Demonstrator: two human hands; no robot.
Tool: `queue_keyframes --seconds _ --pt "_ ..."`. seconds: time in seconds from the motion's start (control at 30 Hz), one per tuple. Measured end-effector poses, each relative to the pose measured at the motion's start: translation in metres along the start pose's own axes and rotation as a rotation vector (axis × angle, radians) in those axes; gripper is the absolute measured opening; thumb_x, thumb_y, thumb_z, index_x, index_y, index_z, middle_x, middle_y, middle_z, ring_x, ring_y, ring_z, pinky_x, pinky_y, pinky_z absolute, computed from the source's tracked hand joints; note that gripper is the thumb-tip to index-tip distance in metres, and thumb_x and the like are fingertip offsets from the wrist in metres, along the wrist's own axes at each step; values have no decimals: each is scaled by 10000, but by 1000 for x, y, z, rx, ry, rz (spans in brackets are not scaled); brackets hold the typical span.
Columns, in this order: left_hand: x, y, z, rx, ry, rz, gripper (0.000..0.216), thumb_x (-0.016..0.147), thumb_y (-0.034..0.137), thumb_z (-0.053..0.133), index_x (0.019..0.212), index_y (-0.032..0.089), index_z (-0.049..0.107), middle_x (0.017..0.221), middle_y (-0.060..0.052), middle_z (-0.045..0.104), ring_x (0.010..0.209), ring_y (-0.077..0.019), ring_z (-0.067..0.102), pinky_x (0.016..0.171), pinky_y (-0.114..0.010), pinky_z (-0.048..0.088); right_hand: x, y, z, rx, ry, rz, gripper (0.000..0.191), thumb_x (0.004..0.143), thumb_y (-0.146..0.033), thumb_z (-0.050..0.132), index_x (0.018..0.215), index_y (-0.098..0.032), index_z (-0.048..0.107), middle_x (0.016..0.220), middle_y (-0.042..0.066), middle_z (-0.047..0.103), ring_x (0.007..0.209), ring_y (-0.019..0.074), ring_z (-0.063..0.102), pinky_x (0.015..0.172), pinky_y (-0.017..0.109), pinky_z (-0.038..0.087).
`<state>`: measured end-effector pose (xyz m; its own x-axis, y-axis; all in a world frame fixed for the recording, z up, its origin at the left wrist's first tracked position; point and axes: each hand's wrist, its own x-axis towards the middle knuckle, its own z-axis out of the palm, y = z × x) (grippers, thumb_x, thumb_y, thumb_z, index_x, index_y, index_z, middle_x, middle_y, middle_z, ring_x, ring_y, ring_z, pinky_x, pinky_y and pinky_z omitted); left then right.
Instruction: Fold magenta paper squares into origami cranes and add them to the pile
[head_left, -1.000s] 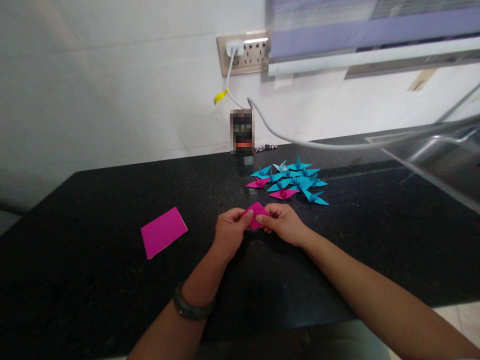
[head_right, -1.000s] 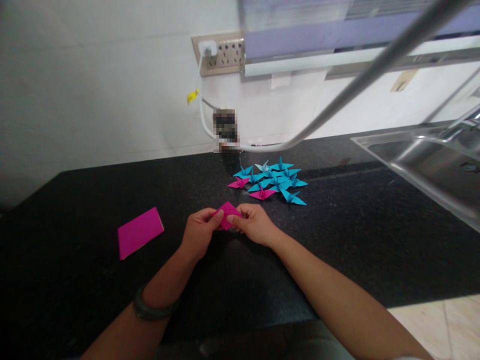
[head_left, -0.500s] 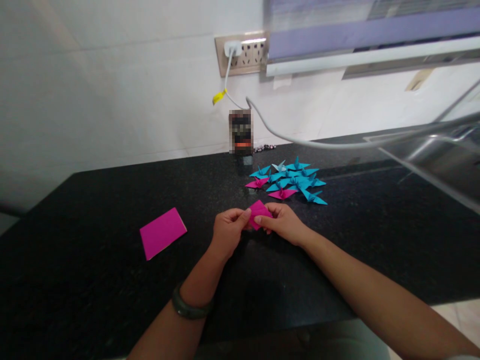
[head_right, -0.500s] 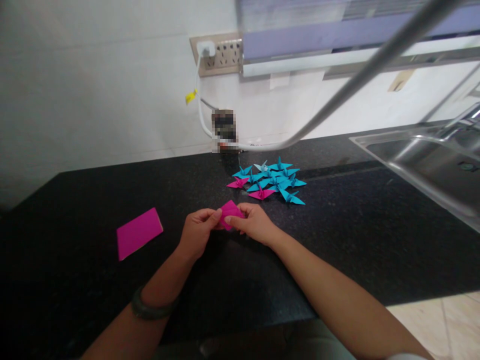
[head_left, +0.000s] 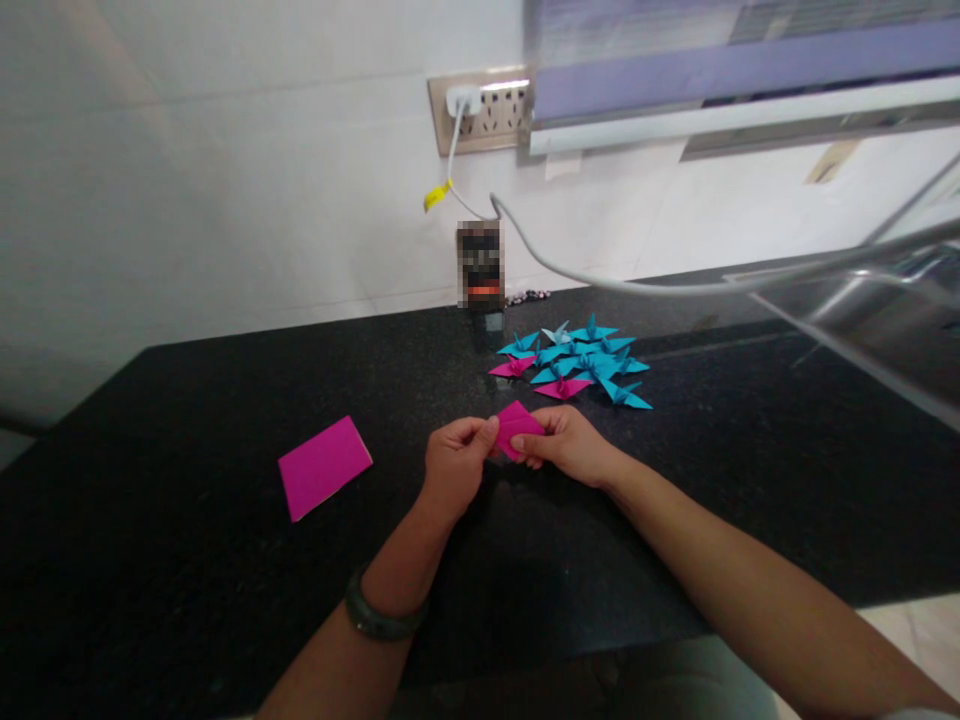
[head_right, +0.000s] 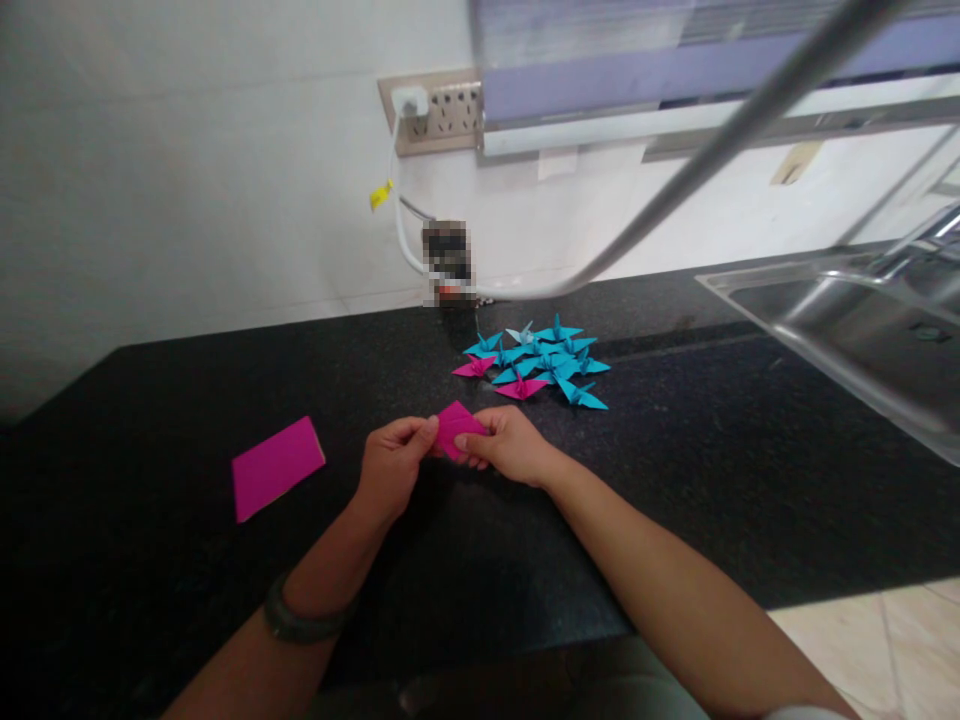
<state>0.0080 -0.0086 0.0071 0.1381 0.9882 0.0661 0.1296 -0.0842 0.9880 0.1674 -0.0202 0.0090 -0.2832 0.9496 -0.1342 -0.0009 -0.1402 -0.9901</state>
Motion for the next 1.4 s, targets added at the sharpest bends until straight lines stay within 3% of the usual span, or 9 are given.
queue_keyframes --seconds 0.2,0.33,0.53,0.73,0.9,1.1,1.27,1.4 --pt "0 1 -1 -11 9 -14 280 724 396 579 578 160 618 506 17 559 492 -104 493 500 -217 383 -1 -3 1 17 -40 -52 291 670 -405 641 662 -115 620 579 7 602 486 65 509 502 200 424" --pt "3 0 -3 -40 -5 -49 270 707 404 596 596 159 625 522 16 571 505 -107 511 510 -219 396 0 -1 0 -49 49 -60 277 676 -404 641 687 -129 611 587 0 598 488 73 501 489 205 407" --pt "3 2 -1 -121 0 -155 272 650 402 659 740 146 646 510 23 572 456 -84 507 465 -194 397 0 4 -3 -353 296 -461 73 732 -231 611 738 -166 644 691 17 603 630 114 536 580 245 421" --pt "1 9 1 -521 -153 -368 364 679 414 637 915 138 609 673 -46 673 600 -134 629 558 -230 481 2 8 -4 -491 308 -708 163 719 -67 552 783 -195 632 784 33 618 757 138 579 710 294 464" --pt "2 6 2 -537 -102 -343 286 630 255 698 877 129 628 728 -41 684 612 -113 628 609 -222 490 -1 8 -5 -601 291 -716 248 692 -75 568 897 -206 618 961 69 538 906 170 536 715 306 481" --pt "4 1 1 -547 -74 -343 498 625 161 681 1105 168 549 685 -9 677 578 -103 618 599 -225 491 -2 8 -5 -724 314 -794 131 713 -169 624 836 -215 637 1004 68 478 976 189 481 833 365 443" --pt "5 3 -1 -614 -195 -443 225 654 145 649 876 112 638 713 -54 687 616 -118 636 610 -217 494 -2 7 -5 -734 275 -826 98 760 -140 569 798 -203 633 998 68 500 968 177 497 818 342 444" --pt "3 3 0 -622 -219 -447 149 690 198 644 815 118 641 704 -46 686 608 -113 636 612 -219 497 -4 4 -2 -714 244 -798 92 779 -146 544 796 -192 622 981 72 520 954 171 511 812 332 447"
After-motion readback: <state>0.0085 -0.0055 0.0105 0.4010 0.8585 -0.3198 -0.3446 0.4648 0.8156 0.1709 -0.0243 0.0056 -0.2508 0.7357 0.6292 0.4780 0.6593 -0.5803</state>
